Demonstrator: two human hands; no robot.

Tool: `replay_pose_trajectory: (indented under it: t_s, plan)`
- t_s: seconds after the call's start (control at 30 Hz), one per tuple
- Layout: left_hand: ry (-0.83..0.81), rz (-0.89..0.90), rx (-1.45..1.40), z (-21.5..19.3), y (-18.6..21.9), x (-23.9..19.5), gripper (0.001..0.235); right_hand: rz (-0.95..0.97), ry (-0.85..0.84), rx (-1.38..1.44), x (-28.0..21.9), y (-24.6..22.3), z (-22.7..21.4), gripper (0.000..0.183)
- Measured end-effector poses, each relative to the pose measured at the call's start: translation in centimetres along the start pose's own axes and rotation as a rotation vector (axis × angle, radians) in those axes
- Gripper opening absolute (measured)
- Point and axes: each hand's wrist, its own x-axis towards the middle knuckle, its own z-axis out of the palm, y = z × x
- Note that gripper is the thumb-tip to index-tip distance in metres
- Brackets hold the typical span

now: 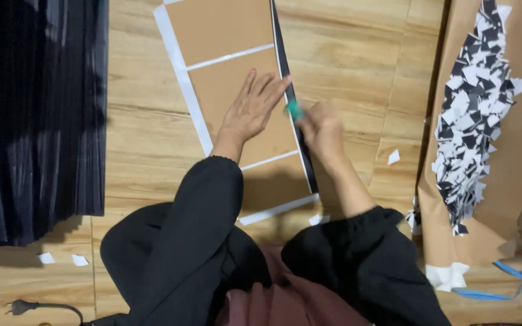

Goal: Applying adhesive to cardboard panels and folding them to assemble box components in a production setting.

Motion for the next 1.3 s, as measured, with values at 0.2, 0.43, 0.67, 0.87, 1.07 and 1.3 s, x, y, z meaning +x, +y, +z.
replay_pose_trajectory:
  t_s: [0.2,0.43,0.67,0.87,1.07,1.3]
  plan:
    - [0.043,0.009,0.042,-0.8,-0.1,0.5,0.058,-0.076,0.034,-0.02,-2.3,-1.4,1.0,0.018]
    - [0.065,0.118,0.119,-2.9,-4.5,2.9,0.059,-0.067,-0.194,0.118,-6.1,-2.0,0.4,0.023]
    - [0.008,0.006,0.126,-2.7,-4.5,2.8,0.056,0.192,0.107,0.126,4.9,-0.1,1.1,0.021]
    - [0.011,-0.009,0.159,-2.6,-4.4,2.3,0.063,-0.152,-0.016,-0.023,3.8,-0.3,2.0,0.032]
    - [0.051,-0.018,0.167,-2.3,-4.8,2.8,0.072,-0.075,0.027,-0.039,5.0,-1.2,1.8,0.023]
    - [-0.007,-0.051,0.157,-2.4,-4.4,2.6,0.056,0.055,-0.024,0.158,9.2,0.5,0.3,0.018]
